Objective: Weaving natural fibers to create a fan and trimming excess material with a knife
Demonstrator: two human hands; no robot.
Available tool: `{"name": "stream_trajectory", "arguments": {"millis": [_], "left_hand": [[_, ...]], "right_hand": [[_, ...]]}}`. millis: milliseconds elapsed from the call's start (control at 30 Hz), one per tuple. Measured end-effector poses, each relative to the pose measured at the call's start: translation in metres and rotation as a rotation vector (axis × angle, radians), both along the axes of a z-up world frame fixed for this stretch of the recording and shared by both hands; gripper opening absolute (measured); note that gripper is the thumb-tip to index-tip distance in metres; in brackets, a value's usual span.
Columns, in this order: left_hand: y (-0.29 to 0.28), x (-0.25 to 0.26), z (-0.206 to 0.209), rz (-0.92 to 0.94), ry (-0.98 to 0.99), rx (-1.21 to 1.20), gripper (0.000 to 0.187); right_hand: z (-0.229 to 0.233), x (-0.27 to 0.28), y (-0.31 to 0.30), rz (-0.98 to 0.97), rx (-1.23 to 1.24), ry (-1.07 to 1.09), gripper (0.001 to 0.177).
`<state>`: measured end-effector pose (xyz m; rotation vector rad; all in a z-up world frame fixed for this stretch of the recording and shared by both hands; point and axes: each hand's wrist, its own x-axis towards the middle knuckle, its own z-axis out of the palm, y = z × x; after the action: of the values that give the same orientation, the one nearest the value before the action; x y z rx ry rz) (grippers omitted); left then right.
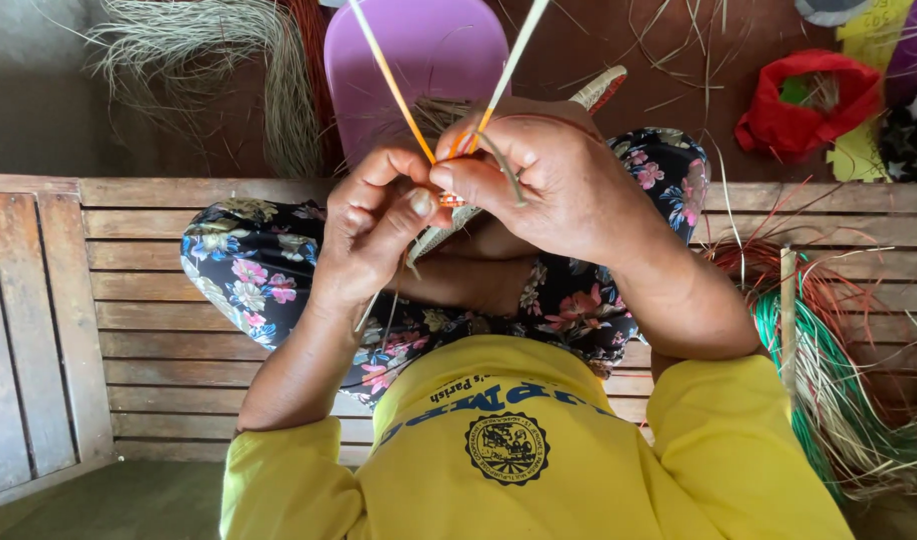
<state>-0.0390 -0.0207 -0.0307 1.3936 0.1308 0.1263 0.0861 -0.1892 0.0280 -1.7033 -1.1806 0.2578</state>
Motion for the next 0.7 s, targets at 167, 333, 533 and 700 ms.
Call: {"name": "stream_trajectory", "arguments": {"millis": [167,333,533,700], "left_hand": [[-0.003,0.001,0.000,0.043,0.036,-0.006,0.010],[-0.004,0.002,0.001,0.014,0.003,-0.008,0.015],[-0.006,0.003,0.000,0.000,-0.016,-0.102,0.013],[-0.010,0.005,0.004,-0.024,-0.035,-0.092,0.012]], "right_hand": [[0.014,-0.003,-0.005,-0.039,-0.018,0.053,0.016],[0.018,-0.007,-0.008,-0.033,-0.060,-0.187,0.018],[0.019,-0.010,-0.007,-0.069,-0.095,-0.397,0.012],[0.019,-0.006,-0.007,-0.099,-0.181,-0.385,0.014]]}}
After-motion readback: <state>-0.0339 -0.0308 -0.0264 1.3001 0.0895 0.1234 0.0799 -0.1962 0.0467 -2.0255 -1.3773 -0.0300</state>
